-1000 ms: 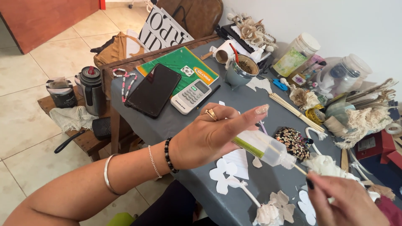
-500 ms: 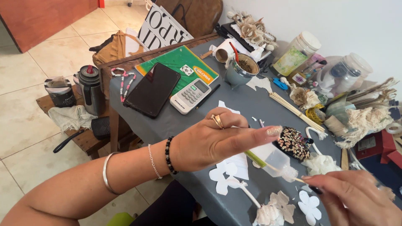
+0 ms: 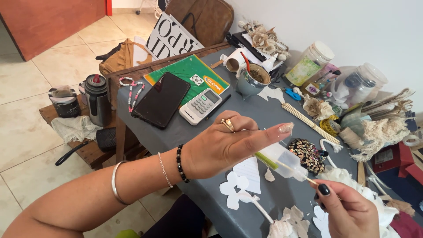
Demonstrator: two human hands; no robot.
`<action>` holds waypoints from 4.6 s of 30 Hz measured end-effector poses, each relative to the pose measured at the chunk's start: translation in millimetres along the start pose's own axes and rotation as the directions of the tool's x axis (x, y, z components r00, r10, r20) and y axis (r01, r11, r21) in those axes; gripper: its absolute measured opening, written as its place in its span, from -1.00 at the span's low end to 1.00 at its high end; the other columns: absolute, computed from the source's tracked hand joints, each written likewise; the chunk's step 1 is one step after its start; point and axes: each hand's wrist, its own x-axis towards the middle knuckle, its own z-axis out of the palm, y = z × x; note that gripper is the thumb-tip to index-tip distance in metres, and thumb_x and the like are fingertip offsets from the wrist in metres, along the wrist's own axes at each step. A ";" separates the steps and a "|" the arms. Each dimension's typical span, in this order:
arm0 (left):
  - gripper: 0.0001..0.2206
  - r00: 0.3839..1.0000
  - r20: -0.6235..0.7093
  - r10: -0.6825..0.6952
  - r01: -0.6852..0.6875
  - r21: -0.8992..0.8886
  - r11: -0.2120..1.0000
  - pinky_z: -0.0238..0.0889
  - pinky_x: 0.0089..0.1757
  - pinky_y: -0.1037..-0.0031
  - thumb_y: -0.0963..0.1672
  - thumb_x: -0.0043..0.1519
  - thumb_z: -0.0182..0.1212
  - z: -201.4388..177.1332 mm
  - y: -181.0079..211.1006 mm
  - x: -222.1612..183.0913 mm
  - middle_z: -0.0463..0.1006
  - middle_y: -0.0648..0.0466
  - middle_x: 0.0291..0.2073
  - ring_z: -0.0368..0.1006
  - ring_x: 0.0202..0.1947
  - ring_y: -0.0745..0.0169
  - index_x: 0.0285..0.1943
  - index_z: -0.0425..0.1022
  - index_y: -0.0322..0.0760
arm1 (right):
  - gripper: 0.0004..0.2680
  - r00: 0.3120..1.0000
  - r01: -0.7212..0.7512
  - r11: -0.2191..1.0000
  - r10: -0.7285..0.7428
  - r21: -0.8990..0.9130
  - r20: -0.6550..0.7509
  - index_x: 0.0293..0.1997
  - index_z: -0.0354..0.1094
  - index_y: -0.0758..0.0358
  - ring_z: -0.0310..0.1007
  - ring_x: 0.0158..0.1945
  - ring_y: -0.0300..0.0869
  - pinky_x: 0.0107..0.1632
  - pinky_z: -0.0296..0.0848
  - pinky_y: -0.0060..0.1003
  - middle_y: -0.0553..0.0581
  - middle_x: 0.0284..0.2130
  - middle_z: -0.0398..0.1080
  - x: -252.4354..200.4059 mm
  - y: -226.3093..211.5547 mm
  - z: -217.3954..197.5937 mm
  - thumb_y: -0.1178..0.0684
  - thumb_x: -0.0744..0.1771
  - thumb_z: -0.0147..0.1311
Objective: Creating decorative flowers by cutting fabric petals and gluing them onto wooden sticks.
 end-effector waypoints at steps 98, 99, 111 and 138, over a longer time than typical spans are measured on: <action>-0.08 0.994 0.053 -0.093 0.101 -0.176 0.979 0.35 0.17 0.17 -0.21 0.22 0.45 15.7 -27.0 -25.7 0.13 -0.07 0.58 0.46 0.26 -0.04 0.64 -0.25 -0.22 | -0.93 0.851 0.433 0.587 -0.516 -0.684 0.096 -0.15 0.56 0.25 0.21 -0.50 -0.22 -0.23 0.18 -0.31 0.09 -0.47 0.47 -9.4 -63.3 -20.8 0.17 0.38 0.14; -0.08 0.987 0.071 -0.144 0.155 -0.179 0.972 0.37 0.13 0.18 -0.21 0.23 0.43 14.9 -26.2 -28.3 0.10 -0.08 0.58 0.44 0.31 -0.07 0.63 -0.26 -0.22 | -0.92 0.843 0.467 0.574 -0.518 -0.673 0.144 -0.17 0.56 0.28 0.25 -0.59 -0.21 -0.40 0.24 -0.30 0.11 -0.53 0.45 -5.9 -65.0 -25.9 0.18 0.36 0.12; -0.15 0.883 0.204 -0.424 0.469 -0.330 0.819 0.39 -0.04 0.28 -0.20 0.26 0.25 15.6 -23.6 -49.7 0.41 -0.05 0.13 0.47 0.07 0.09 0.64 -0.32 -0.03 | -0.91 0.884 0.330 0.667 -0.467 -0.668 -0.030 -0.05 0.51 0.44 0.38 -0.29 -0.10 -0.28 0.32 -0.29 0.30 -0.23 0.45 -20.2 -74.3 -37.1 0.28 0.38 0.15; -0.12 0.844 -0.153 -0.515 0.499 -0.134 0.856 0.34 0.01 0.32 -0.03 0.07 0.57 -1.6 4.0 -69.2 0.50 0.00 0.03 0.44 -0.11 0.13 0.53 0.07 -0.25 | -0.72 0.900 -0.436 0.843 0.419 0.317 0.124 -0.42 0.28 0.11 0.15 -0.46 -0.25 -0.37 0.08 -0.34 0.02 -0.53 0.22 38.2 -11.4 54.2 -0.10 0.47 0.00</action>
